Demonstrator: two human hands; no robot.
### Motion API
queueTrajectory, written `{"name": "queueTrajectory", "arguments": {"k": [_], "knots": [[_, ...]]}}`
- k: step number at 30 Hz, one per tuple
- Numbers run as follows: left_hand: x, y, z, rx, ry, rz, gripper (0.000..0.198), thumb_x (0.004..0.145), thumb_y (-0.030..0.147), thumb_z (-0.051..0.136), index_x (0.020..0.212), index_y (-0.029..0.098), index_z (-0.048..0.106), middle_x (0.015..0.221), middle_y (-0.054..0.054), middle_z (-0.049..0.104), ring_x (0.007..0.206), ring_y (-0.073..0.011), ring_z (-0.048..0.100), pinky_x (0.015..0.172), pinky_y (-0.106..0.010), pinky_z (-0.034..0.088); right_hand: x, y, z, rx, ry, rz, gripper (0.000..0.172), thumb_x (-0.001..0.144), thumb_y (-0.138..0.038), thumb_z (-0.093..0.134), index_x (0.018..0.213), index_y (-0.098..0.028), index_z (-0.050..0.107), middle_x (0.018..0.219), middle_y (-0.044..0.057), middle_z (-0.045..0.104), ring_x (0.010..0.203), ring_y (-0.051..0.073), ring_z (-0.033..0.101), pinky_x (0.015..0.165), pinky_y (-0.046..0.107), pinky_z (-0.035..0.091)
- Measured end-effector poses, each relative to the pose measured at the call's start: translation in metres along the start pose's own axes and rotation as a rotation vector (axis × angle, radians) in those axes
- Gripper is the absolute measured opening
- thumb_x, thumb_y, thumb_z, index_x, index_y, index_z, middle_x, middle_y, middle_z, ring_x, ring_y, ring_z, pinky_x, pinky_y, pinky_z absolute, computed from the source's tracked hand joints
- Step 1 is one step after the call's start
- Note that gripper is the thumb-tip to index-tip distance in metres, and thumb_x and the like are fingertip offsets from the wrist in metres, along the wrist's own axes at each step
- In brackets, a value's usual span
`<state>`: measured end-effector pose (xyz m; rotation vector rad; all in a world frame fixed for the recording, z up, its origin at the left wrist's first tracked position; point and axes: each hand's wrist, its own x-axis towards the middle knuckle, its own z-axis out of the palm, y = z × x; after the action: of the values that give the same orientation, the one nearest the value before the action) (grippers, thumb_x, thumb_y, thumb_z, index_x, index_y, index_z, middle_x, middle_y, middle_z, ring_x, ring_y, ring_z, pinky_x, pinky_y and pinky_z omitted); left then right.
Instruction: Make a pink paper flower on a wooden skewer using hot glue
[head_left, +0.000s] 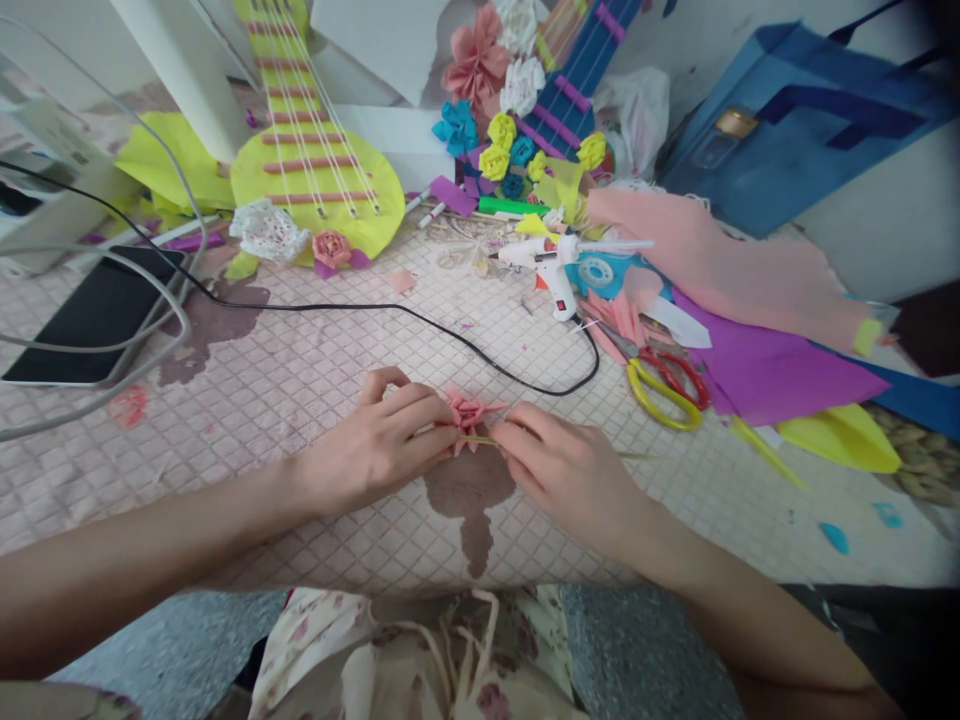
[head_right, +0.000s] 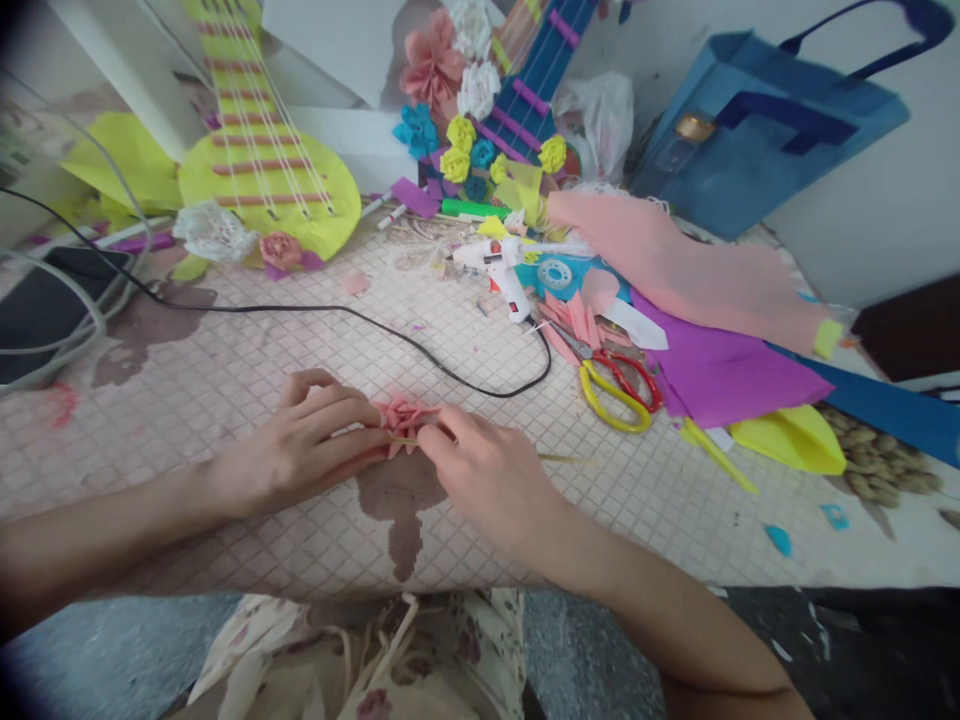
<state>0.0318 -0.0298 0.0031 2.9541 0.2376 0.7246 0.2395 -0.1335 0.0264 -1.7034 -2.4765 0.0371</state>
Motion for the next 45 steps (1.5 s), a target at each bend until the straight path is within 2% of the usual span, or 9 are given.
{"name": "queueTrajectory", "arguments": {"k": [26,45], "knots": [[0.0013,0.0038,0.0016,0.017,0.009,-0.035,0.009,0.091,0.021,0.052,0.098,0.019,0.058,0.091,-0.001,0.066,0.087,-0.0152,0.058,0.086,-0.038,0.032,0.0006,0.0005,-0.0006,-0.027,0.004,-0.018,0.012,0.084,-0.011,0.049,0.088,-0.019,0.056,0.084,0.0,0.056,0.069,0.012,0.054,0.051,0.025,0.033],[0.0032,0.0068,0.0004,0.026,-0.013,-0.026,0.014,0.094,0.018,0.046,0.102,0.017,0.057,0.094,-0.004,0.066,0.09,-0.0169,0.058,0.084,-0.039,0.034,0.0013,0.0001,0.0005,-0.013,-0.009,-0.016,0.012,0.085,-0.01,0.048,0.089,-0.018,0.056,0.084,0.001,0.056,0.069,0.011,0.054,0.052,0.024,0.033]]}}
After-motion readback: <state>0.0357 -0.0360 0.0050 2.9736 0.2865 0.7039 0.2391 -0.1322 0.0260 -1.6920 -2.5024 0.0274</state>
